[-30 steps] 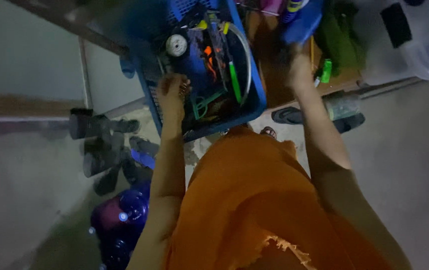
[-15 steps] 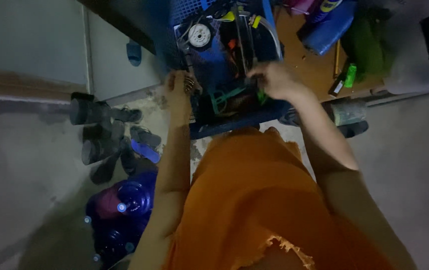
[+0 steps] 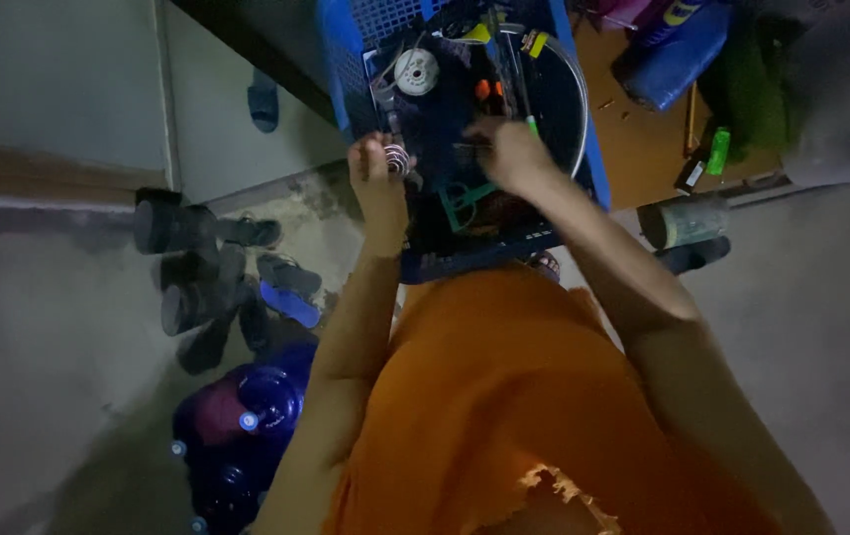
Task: Organizing various tools and hardware parts into a blue basket.
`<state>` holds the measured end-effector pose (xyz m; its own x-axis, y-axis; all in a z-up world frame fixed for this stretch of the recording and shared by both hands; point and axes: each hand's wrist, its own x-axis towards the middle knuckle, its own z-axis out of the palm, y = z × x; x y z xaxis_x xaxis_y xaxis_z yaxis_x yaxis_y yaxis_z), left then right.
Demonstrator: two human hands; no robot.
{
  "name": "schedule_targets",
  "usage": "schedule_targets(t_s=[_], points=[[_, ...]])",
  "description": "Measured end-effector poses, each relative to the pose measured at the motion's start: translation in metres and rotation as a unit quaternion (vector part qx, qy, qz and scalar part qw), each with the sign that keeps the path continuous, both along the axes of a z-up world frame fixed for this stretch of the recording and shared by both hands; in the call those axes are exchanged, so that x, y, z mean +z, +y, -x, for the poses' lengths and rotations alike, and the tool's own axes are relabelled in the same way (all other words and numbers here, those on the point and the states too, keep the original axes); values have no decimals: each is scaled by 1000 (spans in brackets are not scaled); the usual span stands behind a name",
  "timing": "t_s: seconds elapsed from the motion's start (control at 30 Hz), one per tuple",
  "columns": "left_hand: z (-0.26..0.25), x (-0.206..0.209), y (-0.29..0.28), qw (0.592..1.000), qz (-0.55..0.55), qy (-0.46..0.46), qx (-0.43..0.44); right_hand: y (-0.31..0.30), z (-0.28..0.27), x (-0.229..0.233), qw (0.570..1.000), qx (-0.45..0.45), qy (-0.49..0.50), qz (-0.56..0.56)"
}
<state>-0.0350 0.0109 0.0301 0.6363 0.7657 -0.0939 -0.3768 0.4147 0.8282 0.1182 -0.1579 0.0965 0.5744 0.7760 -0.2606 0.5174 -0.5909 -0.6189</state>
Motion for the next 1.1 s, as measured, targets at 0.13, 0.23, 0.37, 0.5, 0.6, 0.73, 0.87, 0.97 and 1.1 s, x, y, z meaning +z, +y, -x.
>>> schedule_targets(t_s=[0.13, 0.23, 0.37, 0.5, 0.6, 0.73, 0.87, 0.97, 1.1], points=[[-1, -5, 0, 999, -35, 4, -5, 49, 4, -83, 999, -8, -33, -12], [-2, -11, 2, 998, -54, 34, -19, 66, 6, -115, 999, -1, -31, -9], [-2, -7, 1, 990, -80, 103, -45, 54, -2, -100, 991, 30, -28, -128], [0, -4, -1, 983, -95, 137, -79, 4, -14, -10, 965, -70, 16, -251], [0, -4, -1, 983, -92, 135, -82, -53, -71, -51, 876, -205, -92, -428], [-3, 26, -12, 975, -94, 182, -87, -107, -113, -63, 865, -253, -213, -378], [-2, 21, -8, 983, -85, 143, -82, -158, -136, -225, 970, -151, -191, 28], [-2, 24, -9, 986, -91, 125, -66, -158, -140, -264, 944, -144, -294, 46], [-2, 5, 0, 986, -68, 152, -32, -169, -134, -273, 913, -86, -398, 4]])
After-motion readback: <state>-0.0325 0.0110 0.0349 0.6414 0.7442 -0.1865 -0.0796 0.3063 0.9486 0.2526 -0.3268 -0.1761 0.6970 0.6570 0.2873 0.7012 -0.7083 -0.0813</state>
